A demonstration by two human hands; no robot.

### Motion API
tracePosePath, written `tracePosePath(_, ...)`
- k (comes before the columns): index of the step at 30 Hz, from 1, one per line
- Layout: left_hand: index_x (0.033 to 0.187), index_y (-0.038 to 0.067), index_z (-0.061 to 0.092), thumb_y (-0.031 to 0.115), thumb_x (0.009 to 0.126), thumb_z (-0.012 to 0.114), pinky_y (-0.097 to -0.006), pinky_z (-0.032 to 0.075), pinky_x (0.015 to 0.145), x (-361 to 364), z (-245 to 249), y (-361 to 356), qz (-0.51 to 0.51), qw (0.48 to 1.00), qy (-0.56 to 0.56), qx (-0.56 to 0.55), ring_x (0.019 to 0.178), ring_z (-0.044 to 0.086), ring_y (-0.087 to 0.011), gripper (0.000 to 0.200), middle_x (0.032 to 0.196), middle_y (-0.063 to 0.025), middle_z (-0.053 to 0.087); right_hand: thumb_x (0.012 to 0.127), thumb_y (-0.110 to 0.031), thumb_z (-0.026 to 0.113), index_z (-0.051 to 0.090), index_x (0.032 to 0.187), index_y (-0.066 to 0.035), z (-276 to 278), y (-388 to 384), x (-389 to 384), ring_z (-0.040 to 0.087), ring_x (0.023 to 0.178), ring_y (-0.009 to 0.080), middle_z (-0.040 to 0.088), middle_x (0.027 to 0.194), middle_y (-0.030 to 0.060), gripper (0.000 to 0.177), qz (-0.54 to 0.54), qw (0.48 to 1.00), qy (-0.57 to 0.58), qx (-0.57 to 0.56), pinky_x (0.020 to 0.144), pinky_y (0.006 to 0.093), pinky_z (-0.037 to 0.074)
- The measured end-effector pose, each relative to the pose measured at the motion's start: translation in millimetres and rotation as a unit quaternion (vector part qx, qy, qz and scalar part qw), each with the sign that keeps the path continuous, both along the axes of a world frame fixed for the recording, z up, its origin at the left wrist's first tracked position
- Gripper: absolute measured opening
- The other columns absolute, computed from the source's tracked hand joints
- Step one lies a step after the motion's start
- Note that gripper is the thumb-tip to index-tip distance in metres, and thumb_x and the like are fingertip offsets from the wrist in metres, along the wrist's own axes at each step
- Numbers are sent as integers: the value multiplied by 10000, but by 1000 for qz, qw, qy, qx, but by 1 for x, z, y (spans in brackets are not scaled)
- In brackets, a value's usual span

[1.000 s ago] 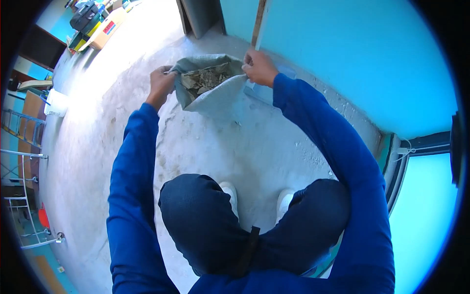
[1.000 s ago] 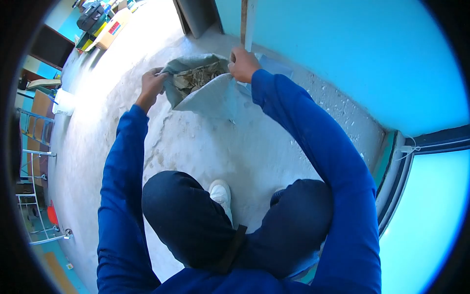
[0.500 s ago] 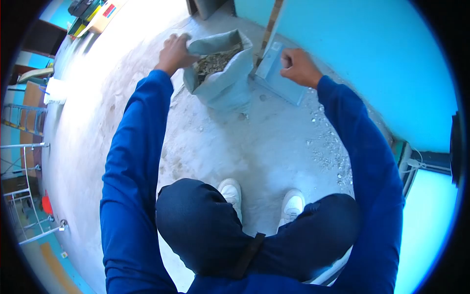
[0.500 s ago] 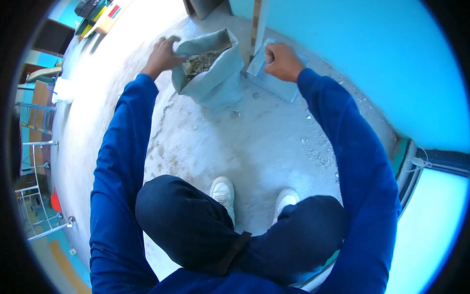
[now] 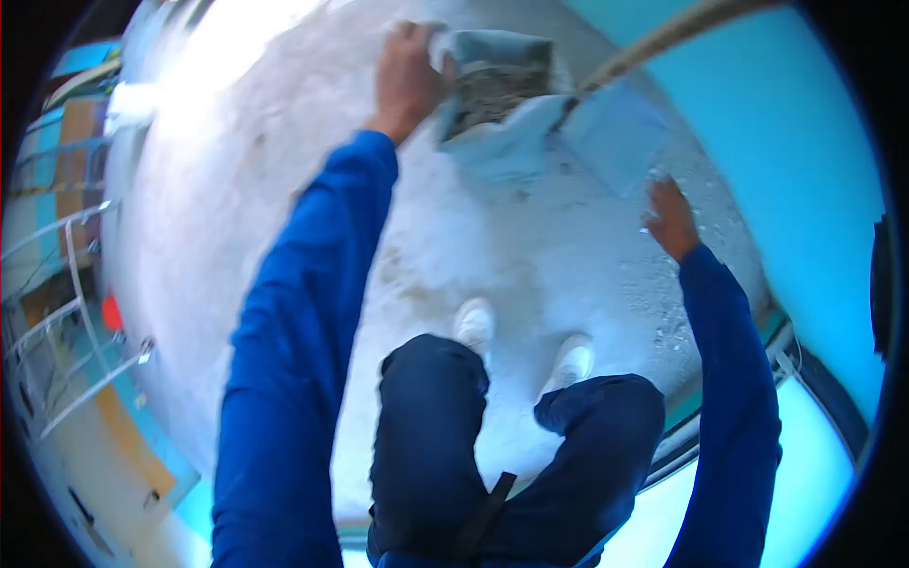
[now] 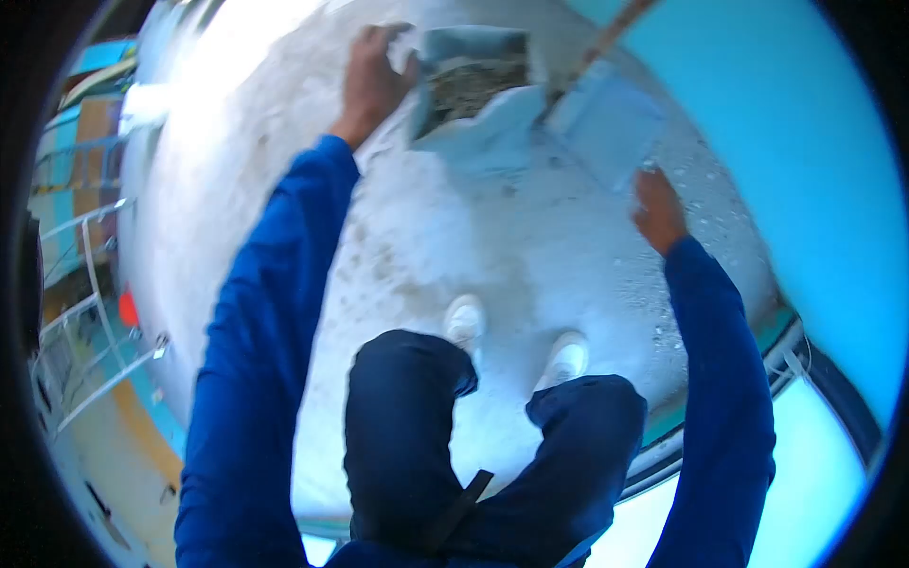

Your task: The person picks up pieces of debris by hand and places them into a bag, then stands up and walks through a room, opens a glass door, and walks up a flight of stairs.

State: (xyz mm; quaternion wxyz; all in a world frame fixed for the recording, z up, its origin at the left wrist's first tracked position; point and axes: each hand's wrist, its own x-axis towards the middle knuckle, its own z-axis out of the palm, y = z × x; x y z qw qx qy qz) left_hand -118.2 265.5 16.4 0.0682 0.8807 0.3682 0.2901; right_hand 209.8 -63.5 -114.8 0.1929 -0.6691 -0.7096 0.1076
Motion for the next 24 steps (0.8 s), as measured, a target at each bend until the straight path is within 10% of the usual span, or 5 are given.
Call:
tracePosePath(5, 1075, 59, 566, 115, 735, 680, -484, 419, 961, -146, -39, -129, 78, 968, 110, -210, 1056, 536, -405, 362, 1070, -224, 580, 831, -52, 504, 604, 1119, 6, -83, -221, 106, 530, 1071, 398, 595, 1082, 211, 311, 53, 936, -172, -303, 934, 506, 400)
tracePosePath(8, 1087, 29, 572, 218, 769, 654, -490, 458, 909, -293, -31, -255, 95, 730, 388, -554, 1070, 567, -402, 378, 1129, -243, 600, 611, -183, 810, 258, 1485, -109, 68, -250, 51, 239, 1403, 418, 262, 1506, 235, 1037, -25, 744, -66, -664, 1167, 465, 215)
tracePosePath(10, 1061, 37, 606, 208, 768, 629, -484, 488, 880, -361, 31, -342, 126, 604, 479, -624, 1049, 600, -370, 340, 1083, -212, 636, 403, -201, 896, 211, 1503, -149, 62, -350, 75, 182, 1430, 383, 200, 1527, 235, 1296, -82, 752, -69, -650, 1163, 463, 233)
tracePosePath(16, 1120, 111, 620, 131, 785, 562, -468, 485, 902, -422, 251, -567, 221, 524, 443, -693, 1047, 614, -363, 340, 1081, -189, 658, 731, -129, 614, 612, 928, -104, 165, -491, 96, 583, 958, 348, 622, 961, 118, 199, -23, 869, 2, -494, 863, 465, 471)
tracePosePath(24, 1037, -3, 687, 453, 785, 711, -468, 496, 900, -332, 425, -694, 296, 518, 331, -731, 1029, 635, -367, 521, 1084, -230, 663, 872, -302, 544, 485, 1222, -127, 358, -375, 66, 519, 1120, 289, 547, 1221, 85, 395, -342, 716, 265, -548, 970, 470, 427)
